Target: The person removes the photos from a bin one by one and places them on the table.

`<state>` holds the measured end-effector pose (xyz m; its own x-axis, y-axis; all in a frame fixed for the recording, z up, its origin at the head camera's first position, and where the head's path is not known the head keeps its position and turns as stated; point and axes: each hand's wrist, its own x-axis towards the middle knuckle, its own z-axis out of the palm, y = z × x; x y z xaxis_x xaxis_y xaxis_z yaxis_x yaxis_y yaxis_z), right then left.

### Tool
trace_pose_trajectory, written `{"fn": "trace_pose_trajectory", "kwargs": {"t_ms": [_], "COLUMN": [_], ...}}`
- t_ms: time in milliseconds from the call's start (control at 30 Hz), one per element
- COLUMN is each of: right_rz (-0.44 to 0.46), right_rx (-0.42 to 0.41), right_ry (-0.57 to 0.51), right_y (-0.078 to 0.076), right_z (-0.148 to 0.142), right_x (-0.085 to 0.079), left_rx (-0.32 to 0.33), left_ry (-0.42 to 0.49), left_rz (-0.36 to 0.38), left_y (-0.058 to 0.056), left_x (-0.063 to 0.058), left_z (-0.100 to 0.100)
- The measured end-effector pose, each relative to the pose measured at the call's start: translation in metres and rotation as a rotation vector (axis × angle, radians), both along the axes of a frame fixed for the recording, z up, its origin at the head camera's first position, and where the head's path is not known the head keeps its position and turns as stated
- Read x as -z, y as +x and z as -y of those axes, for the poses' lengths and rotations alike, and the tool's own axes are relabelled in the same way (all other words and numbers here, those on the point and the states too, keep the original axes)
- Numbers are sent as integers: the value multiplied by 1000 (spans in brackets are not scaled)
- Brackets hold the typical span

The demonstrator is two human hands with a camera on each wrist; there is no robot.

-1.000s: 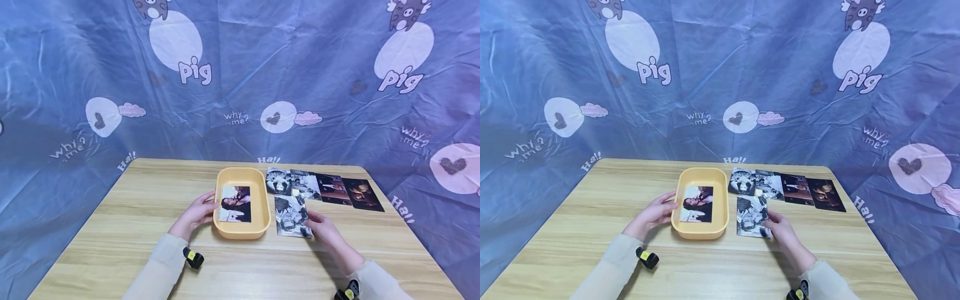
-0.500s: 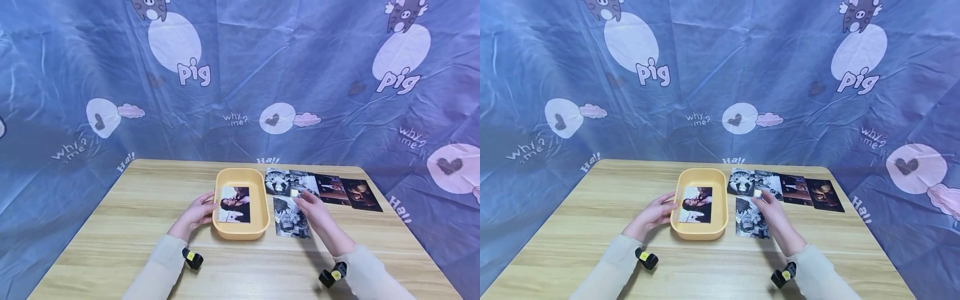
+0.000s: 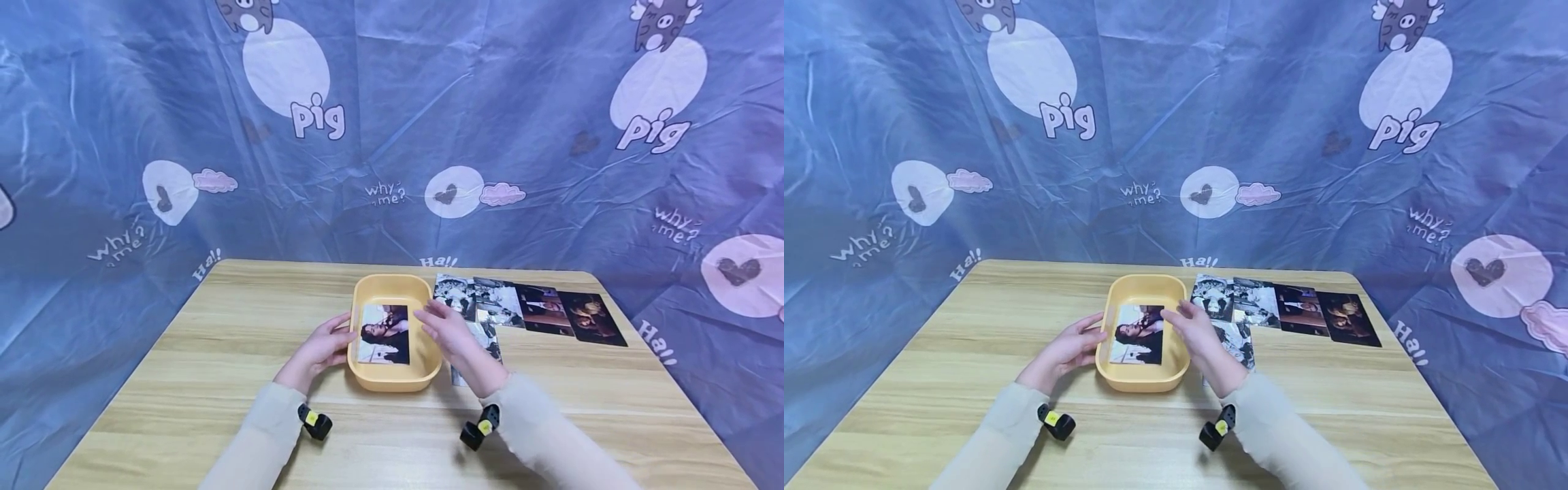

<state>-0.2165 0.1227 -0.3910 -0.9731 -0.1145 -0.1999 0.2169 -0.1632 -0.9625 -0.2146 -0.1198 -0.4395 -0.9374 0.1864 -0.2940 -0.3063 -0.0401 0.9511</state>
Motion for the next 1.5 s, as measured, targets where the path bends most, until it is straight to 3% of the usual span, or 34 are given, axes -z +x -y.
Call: {"fn": "trace_pose_trajectory", "kwargs": {"t_ms": [333, 533, 633, 700, 800, 867, 933, 1067, 1500], "right_rz": [123, 115, 97, -8, -111, -151, -117, -114, -102], "right_rx": [-3, 18, 36, 34, 67, 109, 155, 181, 249], "right_ry": [179, 282, 287, 244, 210, 226, 262, 287, 305], "right_y": [-11, -14, -29, -51, -63, -60, -40, -19, -16], "right_z": [33, 44, 41, 33, 31, 35, 43, 47, 47], "right_x": [25, 36, 59, 96, 114, 108, 76, 43, 39], "left_rx": [6, 14, 28, 29, 33, 28, 29, 30, 40], "left_ry": [1, -4, -4, -3, -1, 0, 0, -5, 5], "left_rz": [0, 0, -6, -5, -5, -5, -8, -5, -11], "left_y": [0, 1, 2, 2, 1, 1, 0, -1, 2], "left_x": [-1, -4, -5, -4, -5, -5, -6, -7, -4], "left_z": [0, 1, 1, 1, 1, 1, 1, 1, 2]}}
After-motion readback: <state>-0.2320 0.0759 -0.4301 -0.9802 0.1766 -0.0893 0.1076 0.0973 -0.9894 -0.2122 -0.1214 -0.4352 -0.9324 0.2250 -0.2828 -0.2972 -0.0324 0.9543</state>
